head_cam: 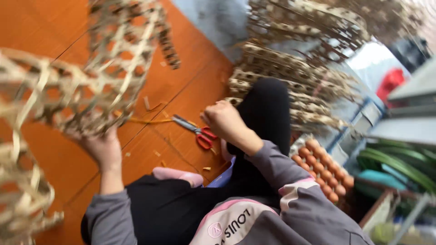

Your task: Trimming and assembling woven bamboo animal figures using scissors and thin strips

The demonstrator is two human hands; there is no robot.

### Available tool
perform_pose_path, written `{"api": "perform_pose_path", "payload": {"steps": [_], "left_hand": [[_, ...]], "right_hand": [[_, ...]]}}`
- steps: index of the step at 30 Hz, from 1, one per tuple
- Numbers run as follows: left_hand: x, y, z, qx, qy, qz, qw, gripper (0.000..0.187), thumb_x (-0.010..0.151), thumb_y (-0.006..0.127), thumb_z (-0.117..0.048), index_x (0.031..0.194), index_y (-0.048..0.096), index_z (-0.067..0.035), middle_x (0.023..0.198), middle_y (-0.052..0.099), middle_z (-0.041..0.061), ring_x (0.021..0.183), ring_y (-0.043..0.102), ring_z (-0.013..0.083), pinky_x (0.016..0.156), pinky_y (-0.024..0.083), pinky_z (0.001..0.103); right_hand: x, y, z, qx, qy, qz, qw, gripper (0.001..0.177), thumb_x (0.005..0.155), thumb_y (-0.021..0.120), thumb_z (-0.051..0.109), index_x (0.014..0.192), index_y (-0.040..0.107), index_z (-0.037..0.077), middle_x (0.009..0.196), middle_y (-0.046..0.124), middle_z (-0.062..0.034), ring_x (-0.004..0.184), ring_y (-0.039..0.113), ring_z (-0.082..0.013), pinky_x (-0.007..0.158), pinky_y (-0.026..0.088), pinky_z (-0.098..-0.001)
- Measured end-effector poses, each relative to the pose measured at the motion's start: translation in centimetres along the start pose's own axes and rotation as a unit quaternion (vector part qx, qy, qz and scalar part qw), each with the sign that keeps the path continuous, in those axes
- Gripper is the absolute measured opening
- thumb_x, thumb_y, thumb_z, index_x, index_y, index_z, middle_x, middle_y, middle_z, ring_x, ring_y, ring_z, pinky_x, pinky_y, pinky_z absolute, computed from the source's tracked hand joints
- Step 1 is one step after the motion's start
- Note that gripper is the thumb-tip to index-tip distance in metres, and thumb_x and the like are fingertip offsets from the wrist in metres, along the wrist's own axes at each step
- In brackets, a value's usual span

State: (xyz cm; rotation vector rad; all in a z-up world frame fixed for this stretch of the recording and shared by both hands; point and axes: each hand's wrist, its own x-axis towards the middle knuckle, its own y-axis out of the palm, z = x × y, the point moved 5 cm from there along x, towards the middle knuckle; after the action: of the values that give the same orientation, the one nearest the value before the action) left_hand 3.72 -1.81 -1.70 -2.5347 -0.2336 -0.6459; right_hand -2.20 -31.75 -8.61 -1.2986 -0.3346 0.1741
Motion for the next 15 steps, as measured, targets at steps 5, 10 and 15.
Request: {"api": "perform_pose_path", "payload": {"steps": [5,10,15], "left_hand": [[-1.0,2.0,-0.5,0.102,0.009,-0.037,0.994,0.060,0.093,0.077,0.001,0.134,0.036,0.017,0.132,0.036,0.036,0.123,0.041,0.0513,0.107,0.030,0.057],[-3.1,2.8,5.4,0.006,-0.029,0.036,0.999,0.069,0.094,0.071,0.018,0.136,0.018,0.005,0.129,0.048,0.038,0.115,0.055,0.0433,0.100,0.047,0.051],[-3.3,2.8,5.6,0.094,-0.023,0.075,0.993,0.040,0.092,0.076,0.010,0.123,0.050,0.015,0.120,0.060,0.031,0.106,0.061,0.0394,0.099,0.049,0.049]], "right_hand": [[-6.3,-14.0,-12.1,0.180,0.226,-0.347,0.892,0.016,0.094,0.058,0.001,0.111,0.057,0.001,0.112,0.051,-0.0183,0.076,0.057,-0.0214,0.066,0.052,-0.0271],[-12.9,2.3,-30.3,0.209,0.472,-0.185,0.836,0.044,0.098,0.057,0.028,0.060,0.047,0.007,0.066,0.050,-0.0081,0.059,0.048,-0.0221,0.060,0.035,-0.0393],[-10.1,9.6,-36.1,0.311,0.498,-0.141,0.797,0.051,0.093,0.050,0.022,0.142,0.047,0.009,0.140,0.054,-0.0136,0.116,0.058,-0.0323,0.094,0.045,-0.0408]]}}
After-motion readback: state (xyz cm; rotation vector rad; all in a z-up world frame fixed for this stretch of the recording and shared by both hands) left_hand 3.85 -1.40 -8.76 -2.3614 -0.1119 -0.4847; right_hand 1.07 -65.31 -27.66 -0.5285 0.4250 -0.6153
